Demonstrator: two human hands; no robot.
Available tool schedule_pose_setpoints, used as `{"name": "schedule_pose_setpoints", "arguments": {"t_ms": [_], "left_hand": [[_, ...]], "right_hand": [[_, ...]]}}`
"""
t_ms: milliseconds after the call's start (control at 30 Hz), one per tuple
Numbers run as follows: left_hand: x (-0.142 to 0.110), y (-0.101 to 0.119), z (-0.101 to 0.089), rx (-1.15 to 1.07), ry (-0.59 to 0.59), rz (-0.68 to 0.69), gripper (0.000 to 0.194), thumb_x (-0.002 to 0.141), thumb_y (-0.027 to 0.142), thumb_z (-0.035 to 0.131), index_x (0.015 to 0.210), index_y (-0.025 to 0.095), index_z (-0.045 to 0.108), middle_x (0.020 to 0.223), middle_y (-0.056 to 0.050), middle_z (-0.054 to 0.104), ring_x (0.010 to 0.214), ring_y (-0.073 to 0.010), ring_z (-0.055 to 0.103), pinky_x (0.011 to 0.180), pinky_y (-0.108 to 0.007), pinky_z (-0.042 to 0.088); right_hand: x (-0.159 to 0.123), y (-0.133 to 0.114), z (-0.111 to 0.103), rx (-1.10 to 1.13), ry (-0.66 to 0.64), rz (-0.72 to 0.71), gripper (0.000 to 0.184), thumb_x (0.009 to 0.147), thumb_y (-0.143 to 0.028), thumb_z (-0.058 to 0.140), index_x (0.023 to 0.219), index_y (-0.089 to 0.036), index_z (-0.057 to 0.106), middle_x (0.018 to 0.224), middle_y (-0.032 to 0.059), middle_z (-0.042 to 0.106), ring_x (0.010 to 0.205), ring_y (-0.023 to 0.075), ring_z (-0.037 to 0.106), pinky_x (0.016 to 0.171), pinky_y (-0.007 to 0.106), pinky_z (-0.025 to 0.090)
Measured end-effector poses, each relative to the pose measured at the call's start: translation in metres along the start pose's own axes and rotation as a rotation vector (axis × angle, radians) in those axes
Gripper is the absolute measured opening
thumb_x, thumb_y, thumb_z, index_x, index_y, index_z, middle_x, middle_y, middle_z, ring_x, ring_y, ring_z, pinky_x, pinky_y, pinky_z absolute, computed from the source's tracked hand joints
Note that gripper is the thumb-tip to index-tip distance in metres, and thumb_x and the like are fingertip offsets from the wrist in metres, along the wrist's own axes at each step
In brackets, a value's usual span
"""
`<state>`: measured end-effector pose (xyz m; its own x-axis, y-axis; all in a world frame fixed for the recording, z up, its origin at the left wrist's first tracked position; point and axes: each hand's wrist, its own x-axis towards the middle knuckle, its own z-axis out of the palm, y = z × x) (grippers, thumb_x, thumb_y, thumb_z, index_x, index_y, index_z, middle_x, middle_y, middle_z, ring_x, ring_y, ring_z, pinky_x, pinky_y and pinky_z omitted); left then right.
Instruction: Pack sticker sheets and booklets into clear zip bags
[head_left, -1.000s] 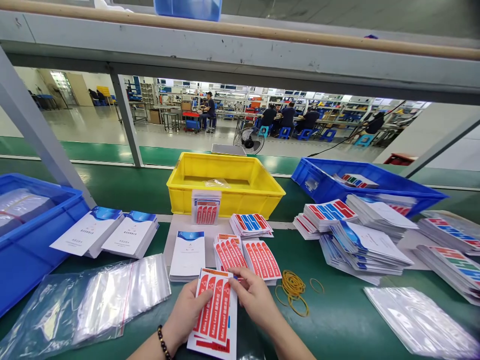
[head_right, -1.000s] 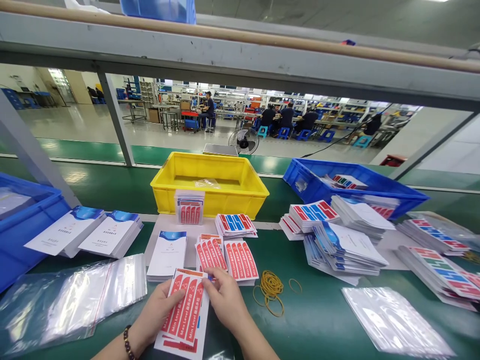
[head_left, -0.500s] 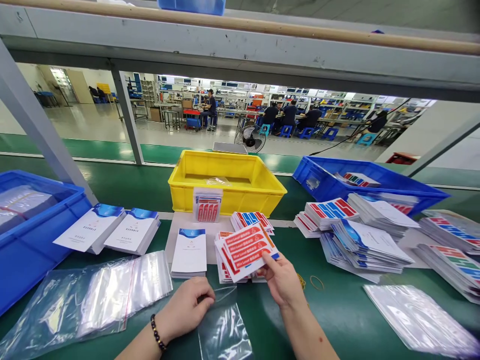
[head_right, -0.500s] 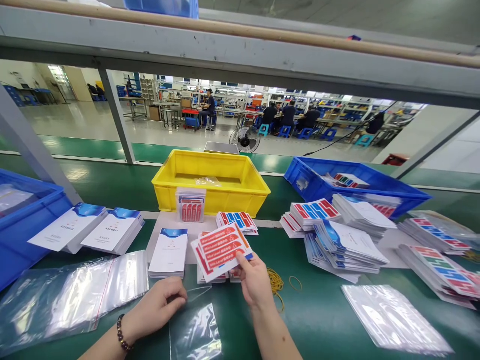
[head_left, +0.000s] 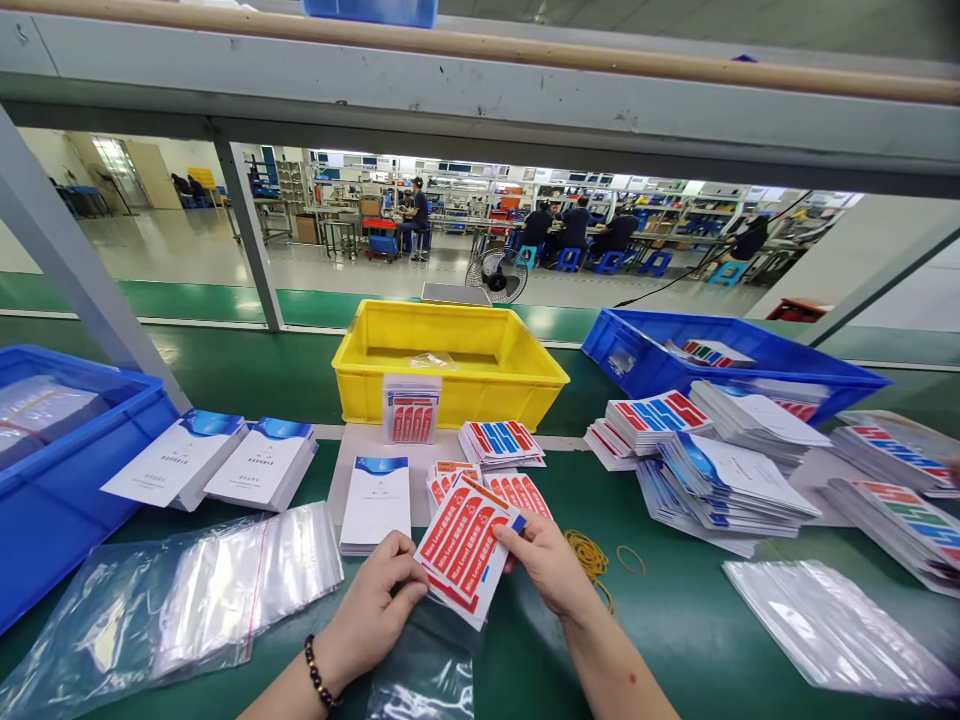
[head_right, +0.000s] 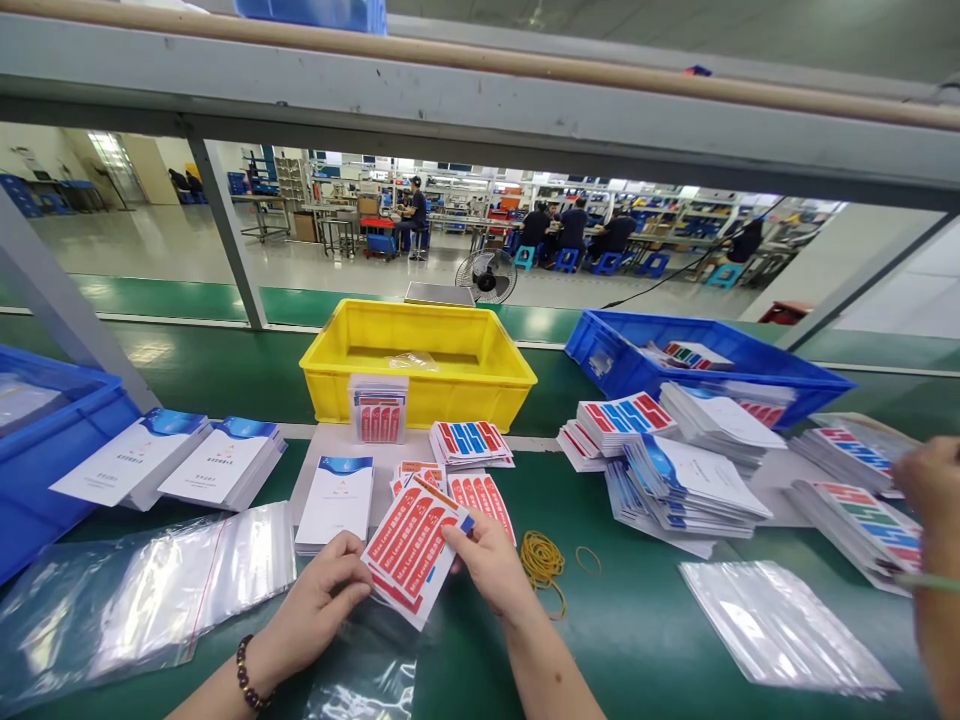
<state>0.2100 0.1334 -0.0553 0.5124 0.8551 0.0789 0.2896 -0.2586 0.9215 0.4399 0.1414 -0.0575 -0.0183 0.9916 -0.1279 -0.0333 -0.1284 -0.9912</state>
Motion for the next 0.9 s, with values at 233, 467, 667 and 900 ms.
{"name": "schedule_pose_setpoints", "arguments": {"t_ms": [233, 467, 667, 900], "left_hand": [[0.0, -0.003, 0.007, -0.076, -0.014, -0.048, 0.013, 0.08, 0.02, 0.046, 0.07, 0.016, 0.054, 0.085, -0.003, 0.048, 0.081, -0.0147, 0.048, 0.076, -0.025, 0.039], [0.001, -0.008, 0.01, -0.17, 0.126, -0.059, 0.015, 0.079, 0.026, 0.048, 0.071, 0.016, 0.056, 0.088, -0.004, 0.046, 0.083, -0.0157, 0.048, 0.075, -0.025, 0.037], [0.001, -0.01, 0.017, -0.271, 0.218, -0.079, 0.016, 0.077, 0.029, 0.052, 0.069, 0.016, 0.056, 0.085, -0.004, 0.048, 0.08, -0.0158, 0.049, 0.072, -0.026, 0.038], [0.005, -0.01, 0.016, -0.445, 0.108, -0.341, 0.021, 0.067, 0.033, 0.06, 0.072, 0.013, 0.053, 0.068, -0.001, 0.052, 0.065, -0.0134, 0.048, 0.064, -0.025, 0.038]], "right_hand": [[-0.006, 0.006, 0.014, -0.081, -0.145, 0.013, 0.064, 0.07, -0.041, 0.065, 0.124, -0.02, 0.038, 0.063, -0.0038, 0.053, 0.047, 0.0079, 0.045, 0.044, 0.019, 0.036], [-0.014, -0.002, 0.027, -0.449, -0.4, -0.214, 0.019, 0.079, -0.031, 0.056, 0.081, -0.017, 0.069, 0.084, 0.0054, 0.06, 0.081, 0.0165, 0.054, 0.075, 0.028, 0.041], [-0.017, -0.006, 0.03, -0.468, -0.603, -0.182, 0.02, 0.077, -0.024, 0.056, 0.09, -0.018, 0.069, 0.084, 0.0048, 0.059, 0.08, 0.0153, 0.054, 0.074, 0.026, 0.041], [-0.013, 0.007, 0.029, -0.319, -0.366, -0.051, 0.034, 0.069, -0.015, 0.054, 0.102, -0.016, 0.061, 0.07, -0.001, 0.051, 0.063, 0.0104, 0.046, 0.06, 0.022, 0.037]]}}
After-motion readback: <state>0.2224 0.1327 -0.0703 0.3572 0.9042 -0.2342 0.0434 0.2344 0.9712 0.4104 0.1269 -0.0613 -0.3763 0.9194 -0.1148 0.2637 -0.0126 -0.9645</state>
